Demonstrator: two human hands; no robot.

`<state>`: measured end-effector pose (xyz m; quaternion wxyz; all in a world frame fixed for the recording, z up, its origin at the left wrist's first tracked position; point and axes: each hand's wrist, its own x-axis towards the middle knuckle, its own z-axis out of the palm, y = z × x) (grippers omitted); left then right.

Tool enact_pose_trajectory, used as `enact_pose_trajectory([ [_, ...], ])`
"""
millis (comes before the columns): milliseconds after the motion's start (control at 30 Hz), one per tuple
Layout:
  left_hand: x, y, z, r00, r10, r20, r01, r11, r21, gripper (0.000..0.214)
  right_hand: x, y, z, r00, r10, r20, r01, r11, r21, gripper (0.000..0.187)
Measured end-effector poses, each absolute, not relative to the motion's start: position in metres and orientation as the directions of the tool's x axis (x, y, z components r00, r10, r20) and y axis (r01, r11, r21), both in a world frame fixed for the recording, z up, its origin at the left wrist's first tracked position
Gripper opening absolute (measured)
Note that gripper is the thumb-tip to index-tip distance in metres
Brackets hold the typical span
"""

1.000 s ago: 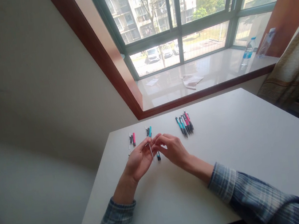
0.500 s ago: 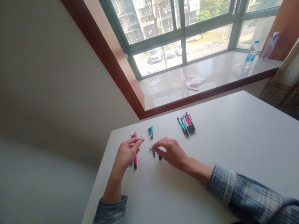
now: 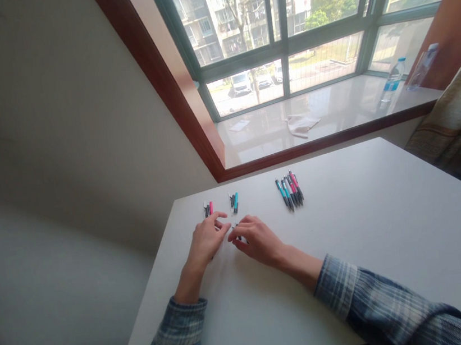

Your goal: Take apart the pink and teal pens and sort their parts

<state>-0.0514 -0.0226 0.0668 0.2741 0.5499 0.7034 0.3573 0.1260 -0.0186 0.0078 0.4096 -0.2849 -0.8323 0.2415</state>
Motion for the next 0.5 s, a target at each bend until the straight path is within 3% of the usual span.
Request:
enact_pose_trajectory([
  [500, -0.05, -0.023, 0.051, -0.156, 0.986, 0.057, 0.736, 0.078, 0.672, 0.016, 0.126, -0.018, 0.003, -0.534, 0.697, 0.479, 0.345, 0.697, -0.629, 0.016],
])
